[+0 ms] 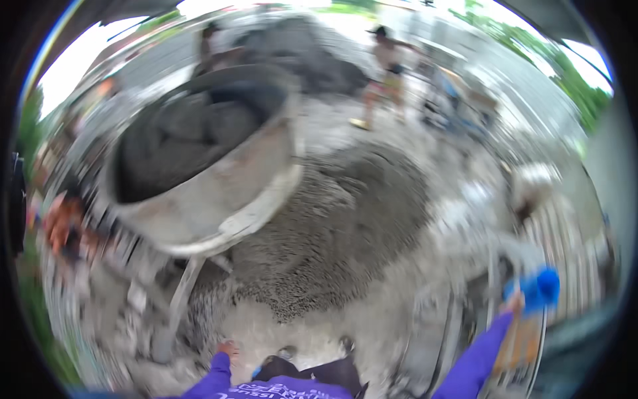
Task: The person uses a shovel to move a pile of concrete mix on the ground and then uses a blue bucket to scoop water from a large barrel and pour it into a rotating concrete mixer.
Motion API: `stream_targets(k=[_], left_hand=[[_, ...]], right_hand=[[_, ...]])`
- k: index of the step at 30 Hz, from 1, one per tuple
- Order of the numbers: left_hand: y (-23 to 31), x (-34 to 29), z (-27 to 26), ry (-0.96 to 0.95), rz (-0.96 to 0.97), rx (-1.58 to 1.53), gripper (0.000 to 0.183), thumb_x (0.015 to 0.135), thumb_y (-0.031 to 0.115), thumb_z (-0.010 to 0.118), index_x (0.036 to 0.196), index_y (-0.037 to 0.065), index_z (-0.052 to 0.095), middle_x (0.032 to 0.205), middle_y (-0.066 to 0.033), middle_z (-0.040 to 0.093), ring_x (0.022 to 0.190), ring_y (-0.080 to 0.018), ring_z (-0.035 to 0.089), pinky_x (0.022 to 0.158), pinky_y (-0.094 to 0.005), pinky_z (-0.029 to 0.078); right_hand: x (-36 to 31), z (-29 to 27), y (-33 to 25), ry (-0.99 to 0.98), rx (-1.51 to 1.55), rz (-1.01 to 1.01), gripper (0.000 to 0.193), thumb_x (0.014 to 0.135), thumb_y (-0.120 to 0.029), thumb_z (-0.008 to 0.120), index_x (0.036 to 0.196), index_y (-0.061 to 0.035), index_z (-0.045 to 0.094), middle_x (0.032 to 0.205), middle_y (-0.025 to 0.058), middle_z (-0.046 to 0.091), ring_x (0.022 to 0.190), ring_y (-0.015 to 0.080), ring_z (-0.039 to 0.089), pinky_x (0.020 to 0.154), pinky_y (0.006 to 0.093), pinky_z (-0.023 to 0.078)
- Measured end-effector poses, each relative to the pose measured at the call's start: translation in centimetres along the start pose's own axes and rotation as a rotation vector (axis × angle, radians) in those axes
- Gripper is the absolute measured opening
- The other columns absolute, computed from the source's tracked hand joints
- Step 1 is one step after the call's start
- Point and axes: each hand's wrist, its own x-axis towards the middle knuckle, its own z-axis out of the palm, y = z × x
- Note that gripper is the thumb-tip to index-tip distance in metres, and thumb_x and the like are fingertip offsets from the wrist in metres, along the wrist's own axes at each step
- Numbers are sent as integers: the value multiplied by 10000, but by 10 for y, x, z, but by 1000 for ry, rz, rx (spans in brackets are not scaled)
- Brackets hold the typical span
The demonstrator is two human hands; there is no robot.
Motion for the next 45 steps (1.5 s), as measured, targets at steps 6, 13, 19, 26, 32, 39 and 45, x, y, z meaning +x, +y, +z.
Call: stream_targets(k=[6,13,19,26,32,39,45], left_hand=[[-89,-112,0,593,-10,798,242,737,298,549,855,103,629,796,-157,664,769,-327,651,700,-471,496],[-117,-139,77,808,-68,383,240,790,257,565,805,40,668,676,-136,664,533,-240,652,474,-370,527],[-147,-175,44,867,-11,367,267,793,282,562,776,37,666,678,-155,663,566,-261,658,534,-387,535],[-207,-202,-35,943,-66,77,318,753,298,577,891,33,685,808,-232,661,785,-356,665,728,-439,523],[-293,-254,-147,1163,-27,144,353,754,302,579,959,33,681,865,-247,655,850,-390,642,773,-442,510],[-294,-372,-291,1403,193,-434,311,799,280,566,876,-8,654,778,-220,656,703,-324,654,663,-414,506],[-285,-443,-379,1320,667,-885,273,865,263,573,992,22,585,789,-115,658,647,-188,655,498,-327,517]], right_hand=[[61,71,-45,19,-308,54,424,908,-405,527,1068,-25,624,985,95,654,857,203,618,750,366,509],[11,104,-119,2,-283,-40,445,918,-424,505,1067,-21,623,966,102,655,830,209,618,718,368,511],[-91,127,-206,-46,-182,-165,465,927,-440,485,1066,-18,622,949,108,655,807,214,618,690,370,514],[-313,103,-294,-135,101,-373,488,938,-458,463,1064,-14,621,930,115,656,781,219,618,658,372,516],[-580,49,-380,-661,505,-355,506,947,-487,419,1010,-23,612,870,110,641,728,215,601,610,359,500],[-872,-128,-533,-2133,944,-48,663,940,-616,252,799,-50,568,633,67,557,549,190,513,520,312,434],[-1072,-223,-641,-2730,1093,-269,574,894,-550,402,783,-9,558,617,122,574,540,235,529,526,354,431]])
